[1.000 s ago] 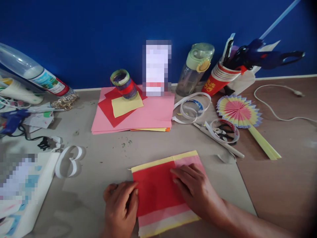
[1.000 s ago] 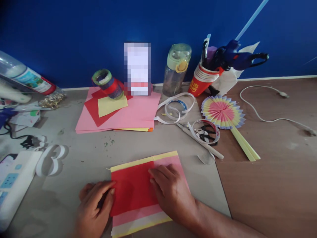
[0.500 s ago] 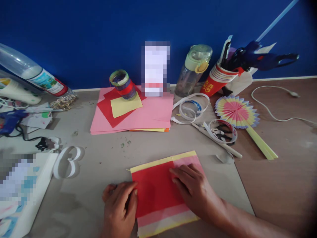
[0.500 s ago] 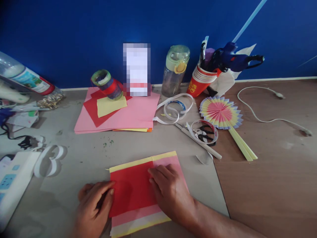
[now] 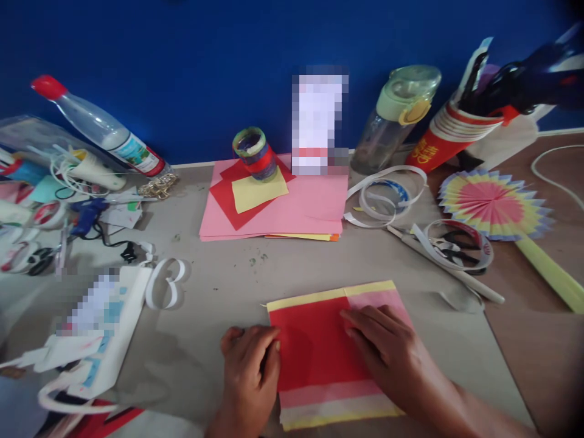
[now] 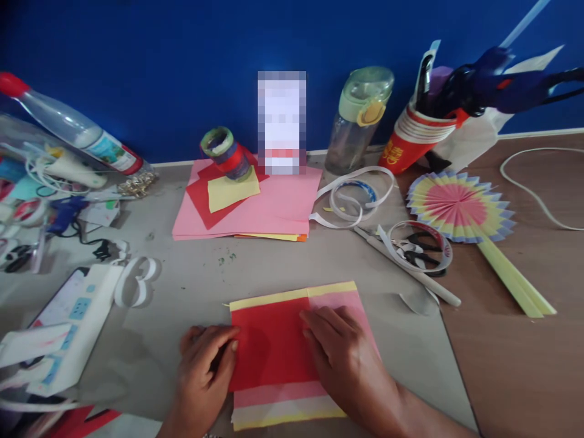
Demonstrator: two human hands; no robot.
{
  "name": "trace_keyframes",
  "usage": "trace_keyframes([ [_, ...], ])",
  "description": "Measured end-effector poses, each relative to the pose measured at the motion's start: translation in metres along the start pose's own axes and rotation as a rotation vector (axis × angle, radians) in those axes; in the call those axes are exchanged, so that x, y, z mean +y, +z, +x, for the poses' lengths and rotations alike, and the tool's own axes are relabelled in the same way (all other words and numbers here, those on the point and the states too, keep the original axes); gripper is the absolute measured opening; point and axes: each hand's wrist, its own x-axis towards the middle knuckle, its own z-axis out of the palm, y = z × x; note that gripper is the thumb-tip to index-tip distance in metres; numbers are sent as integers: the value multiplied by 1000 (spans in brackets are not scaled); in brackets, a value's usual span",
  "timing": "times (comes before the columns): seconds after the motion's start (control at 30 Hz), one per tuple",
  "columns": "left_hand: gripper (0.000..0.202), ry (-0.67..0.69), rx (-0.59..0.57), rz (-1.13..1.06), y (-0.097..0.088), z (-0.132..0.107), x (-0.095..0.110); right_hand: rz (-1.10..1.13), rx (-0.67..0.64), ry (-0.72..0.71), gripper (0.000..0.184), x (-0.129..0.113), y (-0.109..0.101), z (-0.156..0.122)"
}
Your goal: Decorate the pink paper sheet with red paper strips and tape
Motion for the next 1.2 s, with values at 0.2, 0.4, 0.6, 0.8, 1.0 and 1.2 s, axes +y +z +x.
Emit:
trace_keyframes([
  [0.2,21,-9,4,4,1,-2,-1,-3,8,-6,20,1,2,-1],
  [0.4,20,-31,-8,-3,2,-6,-3,-7,9,-24,20,1,2,-1],
  [0.6,21,-30,-5,-8,3,-6,-4,-13,9,-40,21,2,2,-1],
  [0.8,21,-37,-12,-17,3,-7,-4,-15,4,-24,20,2,2,-1],
  [1.0,21,-51,-12,-15,3,-6,-2,-15,5,-35,20,2,2,-1],
  [1.2,22,-56,-29,-20,4,-8,-4,-14,0,-31,21,3,4,-1],
])
